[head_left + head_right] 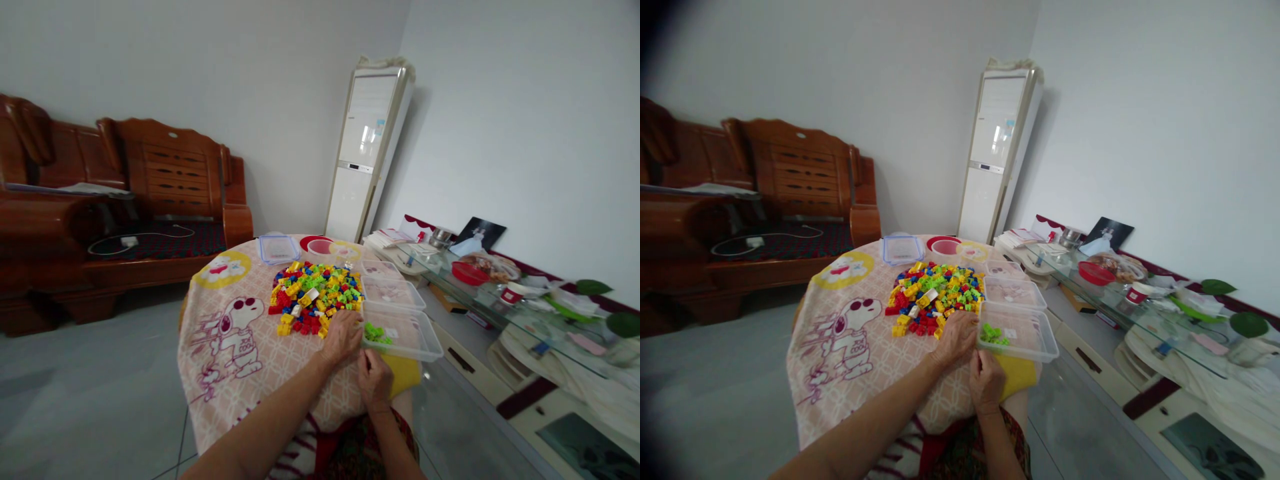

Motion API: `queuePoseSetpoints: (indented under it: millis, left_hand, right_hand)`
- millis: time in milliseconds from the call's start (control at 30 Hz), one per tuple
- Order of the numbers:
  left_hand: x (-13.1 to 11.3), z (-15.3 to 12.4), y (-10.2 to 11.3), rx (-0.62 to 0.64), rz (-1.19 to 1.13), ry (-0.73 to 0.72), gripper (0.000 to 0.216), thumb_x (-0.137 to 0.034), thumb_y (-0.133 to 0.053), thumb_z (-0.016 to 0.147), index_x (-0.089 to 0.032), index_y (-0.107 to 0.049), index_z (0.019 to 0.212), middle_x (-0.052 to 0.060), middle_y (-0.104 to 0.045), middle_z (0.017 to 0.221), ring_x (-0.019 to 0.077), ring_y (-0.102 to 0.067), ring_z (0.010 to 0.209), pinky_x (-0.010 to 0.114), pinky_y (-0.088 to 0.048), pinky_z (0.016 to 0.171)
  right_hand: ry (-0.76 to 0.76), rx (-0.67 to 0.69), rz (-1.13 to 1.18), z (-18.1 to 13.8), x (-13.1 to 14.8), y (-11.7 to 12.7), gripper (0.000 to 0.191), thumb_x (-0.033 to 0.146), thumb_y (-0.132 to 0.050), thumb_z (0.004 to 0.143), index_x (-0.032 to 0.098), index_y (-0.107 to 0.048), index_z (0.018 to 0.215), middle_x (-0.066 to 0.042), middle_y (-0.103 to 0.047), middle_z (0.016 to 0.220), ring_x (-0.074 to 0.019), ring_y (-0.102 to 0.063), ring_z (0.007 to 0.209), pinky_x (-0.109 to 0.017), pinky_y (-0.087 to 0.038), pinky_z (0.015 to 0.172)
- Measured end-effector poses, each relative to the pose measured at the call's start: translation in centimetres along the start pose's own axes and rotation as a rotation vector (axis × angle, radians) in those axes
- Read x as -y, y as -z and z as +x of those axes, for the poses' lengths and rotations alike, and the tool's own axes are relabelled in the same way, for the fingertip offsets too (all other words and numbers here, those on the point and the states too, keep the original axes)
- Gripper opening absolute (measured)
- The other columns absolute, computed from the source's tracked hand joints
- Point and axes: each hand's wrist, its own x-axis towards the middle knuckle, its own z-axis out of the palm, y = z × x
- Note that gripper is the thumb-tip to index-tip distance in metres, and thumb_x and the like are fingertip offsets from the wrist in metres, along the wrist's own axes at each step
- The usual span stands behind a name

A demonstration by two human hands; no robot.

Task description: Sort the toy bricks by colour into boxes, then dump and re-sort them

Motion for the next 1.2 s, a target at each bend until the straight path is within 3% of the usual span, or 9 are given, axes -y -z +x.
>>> queuePoseSetpoints:
  millis: [133,333,500,633,800,933,1200]
  left_hand:
    - [1.0,0.6,0.3,-0.038,0.055,0.073,0.020,-0.014,-0.053,0.083,-0.019,-0.065,0.098,0.009,-0.068,0.098,0.0225,-0.060,0.096,0.037,-0.047,0.089]
    - [3.5,2.9,1.0,-0.132,0.192,0.144,0.038,-0.008,-0.050,0.083,-0.020,-0.064,0.115,0.010,-0.066,0.114,0.0245,-0.058,0.107,0.041,-0.046,0.096]
    - [4.8,4.0,1.1,-0.056,0.275,0.198,0.028,-0.011,-0.057,0.082,-0.019,-0.066,0.108,0.010,-0.066,0.106,0.0242,-0.058,0.101,0.039,-0.047,0.093]
    - [4.5,3.5,1.1,0.000,0.261,0.163,0.017,-0.015,-0.060,0.084,-0.018,-0.067,0.100,0.008,-0.067,0.099,0.0225,-0.059,0.096,0.035,-0.047,0.087]
    - [4.2,2.5,1.5,-0.093,0.211,0.113,0.020,-0.021,-0.058,0.089,-0.019,-0.065,0.108,0.008,-0.068,0.100,0.0212,-0.060,0.096,0.034,-0.046,0.087]
    - [3.6,1.9,1.5,-0.096,0.222,0.063,0.024,-0.024,-0.058,0.090,-0.021,-0.065,0.113,0.007,-0.069,0.099,0.0216,-0.060,0.095,0.036,-0.044,0.088]
    - [0.8,1.6,-0.2,0.150,0.113,-0.116,0.027,-0.026,-0.056,0.091,-0.025,-0.066,0.116,0.007,-0.068,0.105,0.0209,-0.059,0.101,0.036,-0.041,0.094]
  right_hand:
    - [0.011,0.009,-0.007,0.0,0.0,0.1,0.037,0.029,-0.039,0.099,0.019,-0.059,0.069,-0.002,-0.060,0.060,-0.0127,-0.053,0.055,-0.025,-0.034,0.058]
    - [0.010,-0.003,-0.040,-0.1,-0.1,-0.1,0.037,0.029,-0.040,0.098,0.020,-0.057,0.067,-0.002,-0.059,0.059,-0.0130,-0.052,0.055,-0.024,-0.033,0.057]
    - [-0.007,0.004,-0.030,-0.2,0.0,-0.1,0.037,0.029,-0.040,0.098,0.020,-0.055,0.065,-0.001,-0.058,0.058,-0.0125,-0.052,0.055,-0.023,-0.033,0.057]
    - [-0.003,0.007,-0.040,-0.2,0.0,0.0,0.036,0.028,-0.040,0.097,0.019,-0.055,0.065,0.000,-0.057,0.059,-0.0121,-0.050,0.055,-0.023,-0.033,0.058]
    - [0.007,-0.005,-0.035,-0.2,-0.1,-0.1,0.035,0.027,-0.041,0.097,0.019,-0.058,0.068,-0.001,-0.058,0.059,-0.0126,-0.051,0.055,-0.024,-0.033,0.057]
    - [0.001,-0.012,-0.027,-0.1,-0.1,-0.1,0.035,0.028,-0.042,0.097,0.020,-0.057,0.066,-0.001,-0.058,0.058,-0.0127,-0.051,0.054,-0.024,-0.032,0.057]
    - [-0.003,-0.005,-0.020,-0.1,0.1,0.0,0.036,0.030,-0.041,0.098,0.019,-0.058,0.068,-0.002,-0.060,0.060,-0.0130,-0.052,0.055,-0.024,-0.033,0.058]
